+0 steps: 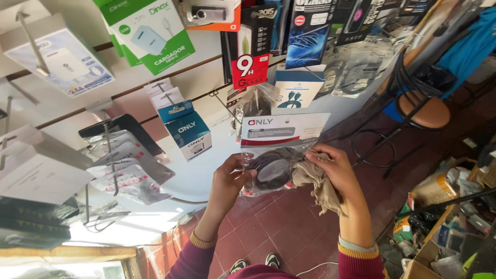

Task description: The person takes a small boxed electronics accessory from a display shelf, wipes the exterior of the box and then a larger packaged cable with a cloth, and places the items on a counter.

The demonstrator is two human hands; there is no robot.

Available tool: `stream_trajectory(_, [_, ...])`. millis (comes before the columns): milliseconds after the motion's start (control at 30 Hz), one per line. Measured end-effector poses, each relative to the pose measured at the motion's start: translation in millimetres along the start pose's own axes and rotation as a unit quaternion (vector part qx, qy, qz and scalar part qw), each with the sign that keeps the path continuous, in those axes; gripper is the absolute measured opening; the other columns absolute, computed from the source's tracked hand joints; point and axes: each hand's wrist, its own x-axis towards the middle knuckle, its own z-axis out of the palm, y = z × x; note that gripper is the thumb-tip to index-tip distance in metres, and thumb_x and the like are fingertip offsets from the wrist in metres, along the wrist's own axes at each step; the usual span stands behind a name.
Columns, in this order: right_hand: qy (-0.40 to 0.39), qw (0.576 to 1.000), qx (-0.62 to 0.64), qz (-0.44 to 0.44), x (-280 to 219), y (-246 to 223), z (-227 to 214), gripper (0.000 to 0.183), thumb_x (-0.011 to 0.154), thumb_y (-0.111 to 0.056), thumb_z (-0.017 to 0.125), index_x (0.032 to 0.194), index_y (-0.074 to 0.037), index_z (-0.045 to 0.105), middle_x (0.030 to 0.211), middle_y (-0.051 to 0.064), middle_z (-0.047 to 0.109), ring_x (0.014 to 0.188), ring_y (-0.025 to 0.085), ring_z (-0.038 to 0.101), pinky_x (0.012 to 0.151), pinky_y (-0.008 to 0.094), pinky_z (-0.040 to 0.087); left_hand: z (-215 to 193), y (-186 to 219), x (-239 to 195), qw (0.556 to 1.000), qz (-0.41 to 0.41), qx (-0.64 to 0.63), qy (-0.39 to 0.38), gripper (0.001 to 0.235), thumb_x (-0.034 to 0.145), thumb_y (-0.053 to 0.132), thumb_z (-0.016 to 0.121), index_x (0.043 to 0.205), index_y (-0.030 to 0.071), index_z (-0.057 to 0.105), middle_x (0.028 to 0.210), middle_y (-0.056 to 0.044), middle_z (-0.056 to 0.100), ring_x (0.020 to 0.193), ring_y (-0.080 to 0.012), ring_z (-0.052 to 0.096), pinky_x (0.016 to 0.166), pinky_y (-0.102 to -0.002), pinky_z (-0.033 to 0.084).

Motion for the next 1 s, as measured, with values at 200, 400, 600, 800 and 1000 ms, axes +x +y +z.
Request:
stream_trajectory(200, [0.113,0.993,0.015,-0.026,-86.2,-18.3,-54.7,0.009,0.1,-0.006,0.097,0.107,-0.004,0.092,0.101,0.007,0.083,0.108,0.019,0.072,0.108,0.042,0.061,13.9,33.1,-16.9,0.984,0.049,-0.068,-0.155,0.053,0.098,0.017,0.105,0.148,0.009,0.088,0.117,-0.013,0.092,0.117,-0.0234,0.081,0.119,-0.049,0.068])
stream_trajectory(400, [0.24,0.969,-0.046,0.03,-201.5,-39.7,-69.6,0.004,0.108,-0.015,0.091,0.106,-0.011,0.089,0.105,0.002,0.091,0.107,0.016,0.083,0.106,0.036,0.064,42.8,66.2,-23.4,0.917,0.089,-0.129,-0.367,0.043,0.104,0.009,0.088,0.146,0.004,0.079,0.141,-0.007,0.088,0.135,-0.0187,0.081,0.121,-0.035,0.063])
stream_trajectory(600, [0.42,0.904,-0.065,0.047,-332.7,-47.6,-63.6,0.013,0.11,-0.015,0.091,0.099,-0.011,0.085,0.101,-0.003,0.083,0.103,0.009,0.069,0.1,0.03,0.053,108.7,83.1,-51.8,0.835,-0.014,-0.103,-0.54,0.082,0.079,0.012,0.108,0.155,0.009,0.076,0.141,-0.009,0.089,0.126,-0.0179,0.081,0.077,-0.044,0.086])
stream_trajectory(800, [0.577,0.812,0.041,0.075,-418.2,-98.6,-34.7,0.009,0.103,-0.01,0.092,0.097,-0.006,0.087,0.088,0.0,0.074,0.084,0.009,0.067,0.084,0.03,0.057,187.4,48.1,-113.0,0.752,0.134,-0.164,-0.624,0.067,0.082,0.012,0.115,0.144,0.006,0.09,0.136,-0.016,0.091,0.133,-0.0226,0.079,0.116,-0.051,0.066])
stream_trajectory(1000, [0.655,0.739,0.101,0.118,-487.1,-95.6,-19.6,0.008,0.102,-0.01,0.094,0.101,-0.005,0.089,0.082,0.001,0.076,0.076,0.008,0.075,0.079,0.027,0.061,222.0,42.7,-182.6,0.664,0.077,-0.225,-0.709,0.076,0.088,0.008,0.108,0.159,0.001,0.08,0.148,-0.017,0.085,0.14,-0.02,0.07,0.124,-0.049,0.062])
